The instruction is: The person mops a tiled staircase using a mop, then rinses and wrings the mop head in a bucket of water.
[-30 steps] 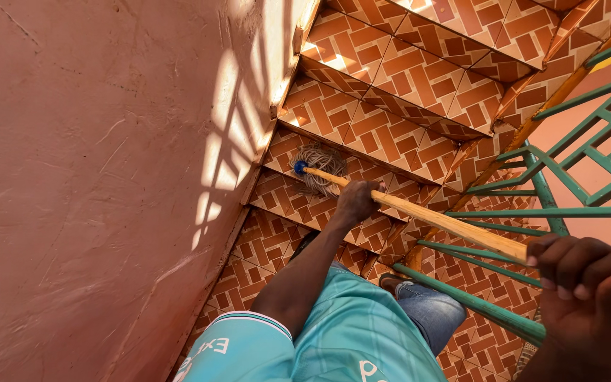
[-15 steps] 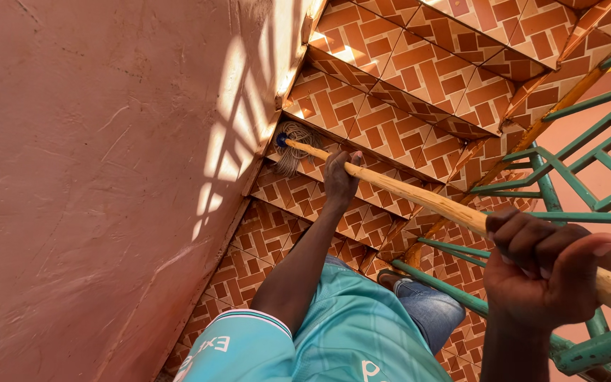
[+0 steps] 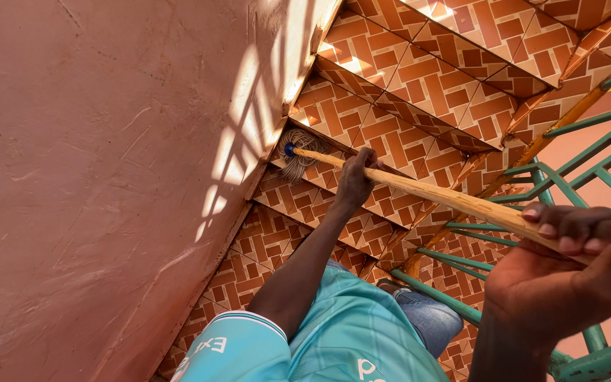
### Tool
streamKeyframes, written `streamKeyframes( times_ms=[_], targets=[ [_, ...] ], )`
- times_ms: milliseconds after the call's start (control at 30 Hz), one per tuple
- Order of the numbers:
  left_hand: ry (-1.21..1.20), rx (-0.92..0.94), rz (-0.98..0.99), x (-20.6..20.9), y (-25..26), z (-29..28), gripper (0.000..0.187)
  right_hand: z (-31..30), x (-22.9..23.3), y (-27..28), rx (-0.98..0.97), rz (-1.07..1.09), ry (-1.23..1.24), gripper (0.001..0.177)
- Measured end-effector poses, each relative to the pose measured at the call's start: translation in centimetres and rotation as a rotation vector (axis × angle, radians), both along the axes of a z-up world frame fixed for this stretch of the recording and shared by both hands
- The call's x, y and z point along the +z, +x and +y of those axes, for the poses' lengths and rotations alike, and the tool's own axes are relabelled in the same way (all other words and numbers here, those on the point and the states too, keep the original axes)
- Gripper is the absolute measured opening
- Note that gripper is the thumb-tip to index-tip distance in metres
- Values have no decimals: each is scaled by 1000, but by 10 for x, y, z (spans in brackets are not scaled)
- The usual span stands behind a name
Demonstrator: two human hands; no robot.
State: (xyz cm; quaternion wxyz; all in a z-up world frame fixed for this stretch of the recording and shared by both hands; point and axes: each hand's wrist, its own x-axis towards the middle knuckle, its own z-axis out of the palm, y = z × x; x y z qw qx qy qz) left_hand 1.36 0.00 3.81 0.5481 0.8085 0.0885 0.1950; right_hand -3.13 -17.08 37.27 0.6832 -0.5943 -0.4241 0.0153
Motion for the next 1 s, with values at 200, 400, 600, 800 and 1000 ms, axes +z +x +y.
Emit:
streamKeyframes(
  times_ms=[200,400,600,800,1000],
  targets=[
    [-38,237,-182,15,-6,17,19,9,4,-1,41,-43,-10,54],
    [18,142,-194,43,-1,14,17,5,14,-3,54,-28,-13,53],
    [78,278,-239,23,1,33,13,13,4,-5,32,-70,-51,52],
    [46,291,-198,19,2,6,11,-14,-23,-15,-232,152,30,48],
    [-6,42,-137,13,-26,-12,13,-10,-15,-15,-393,165,-128,47]
  ],
)
